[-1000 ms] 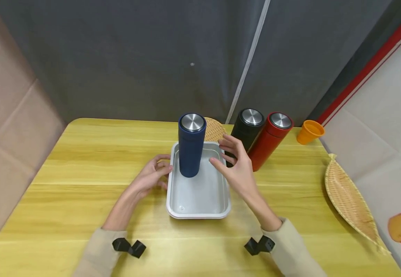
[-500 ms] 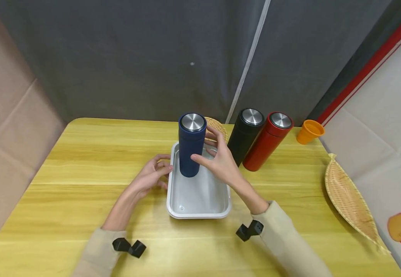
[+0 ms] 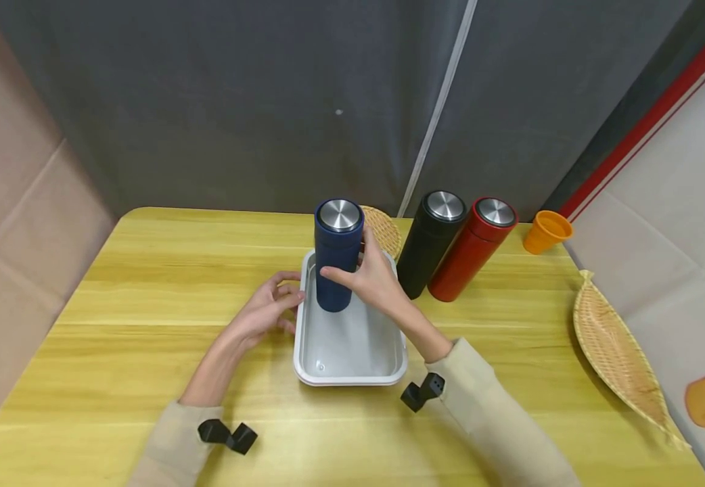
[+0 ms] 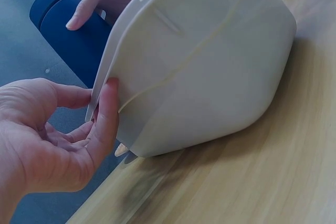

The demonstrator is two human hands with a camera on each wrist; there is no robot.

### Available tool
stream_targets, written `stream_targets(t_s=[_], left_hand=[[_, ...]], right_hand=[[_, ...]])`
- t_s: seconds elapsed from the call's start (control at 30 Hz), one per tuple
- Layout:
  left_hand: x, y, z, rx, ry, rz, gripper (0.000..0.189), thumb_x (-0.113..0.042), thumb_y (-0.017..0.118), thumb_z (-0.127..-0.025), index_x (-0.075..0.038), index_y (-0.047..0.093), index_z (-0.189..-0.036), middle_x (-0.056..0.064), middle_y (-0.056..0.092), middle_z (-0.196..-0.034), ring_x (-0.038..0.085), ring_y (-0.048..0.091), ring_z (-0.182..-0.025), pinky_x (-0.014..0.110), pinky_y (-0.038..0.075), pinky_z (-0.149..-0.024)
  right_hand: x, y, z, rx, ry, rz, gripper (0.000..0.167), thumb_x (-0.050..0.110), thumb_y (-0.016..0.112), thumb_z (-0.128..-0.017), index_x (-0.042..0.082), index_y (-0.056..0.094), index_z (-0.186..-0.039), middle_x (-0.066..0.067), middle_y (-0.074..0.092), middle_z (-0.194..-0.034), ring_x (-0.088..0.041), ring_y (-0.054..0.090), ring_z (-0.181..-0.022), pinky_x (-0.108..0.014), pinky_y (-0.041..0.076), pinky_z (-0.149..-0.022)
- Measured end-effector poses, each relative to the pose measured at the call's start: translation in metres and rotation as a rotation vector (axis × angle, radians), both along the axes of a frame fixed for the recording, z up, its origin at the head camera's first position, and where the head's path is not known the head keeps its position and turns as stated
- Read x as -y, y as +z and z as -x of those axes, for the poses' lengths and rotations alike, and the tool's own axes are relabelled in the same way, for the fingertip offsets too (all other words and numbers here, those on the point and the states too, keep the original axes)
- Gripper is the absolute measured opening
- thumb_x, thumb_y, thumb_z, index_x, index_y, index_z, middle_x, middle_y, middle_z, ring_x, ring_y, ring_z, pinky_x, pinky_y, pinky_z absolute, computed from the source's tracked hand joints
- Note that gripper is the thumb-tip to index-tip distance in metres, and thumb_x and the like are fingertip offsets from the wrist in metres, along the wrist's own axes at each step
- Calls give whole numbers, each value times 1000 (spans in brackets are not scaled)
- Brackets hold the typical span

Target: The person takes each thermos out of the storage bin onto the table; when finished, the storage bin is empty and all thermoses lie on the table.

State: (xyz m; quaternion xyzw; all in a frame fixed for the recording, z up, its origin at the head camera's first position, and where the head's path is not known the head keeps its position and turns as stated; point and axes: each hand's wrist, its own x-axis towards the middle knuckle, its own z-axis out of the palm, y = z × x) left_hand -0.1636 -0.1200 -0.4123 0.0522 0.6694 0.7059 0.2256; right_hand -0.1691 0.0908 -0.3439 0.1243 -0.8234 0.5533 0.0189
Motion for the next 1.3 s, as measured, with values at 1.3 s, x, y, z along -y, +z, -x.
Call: stream_targets(t_s=[1.3], left_hand=[[-2,1,0,13,27,-38,50,-5,54,-97,0,31,-140,23,52,-111,20,57,-74,27,54,-49]], right_hand=[[-3,4,-1,-39,-37,-7,79,18,84,-76,6,39,-139,-12,55,-128,-25,58,-112,-38,52,-94]])
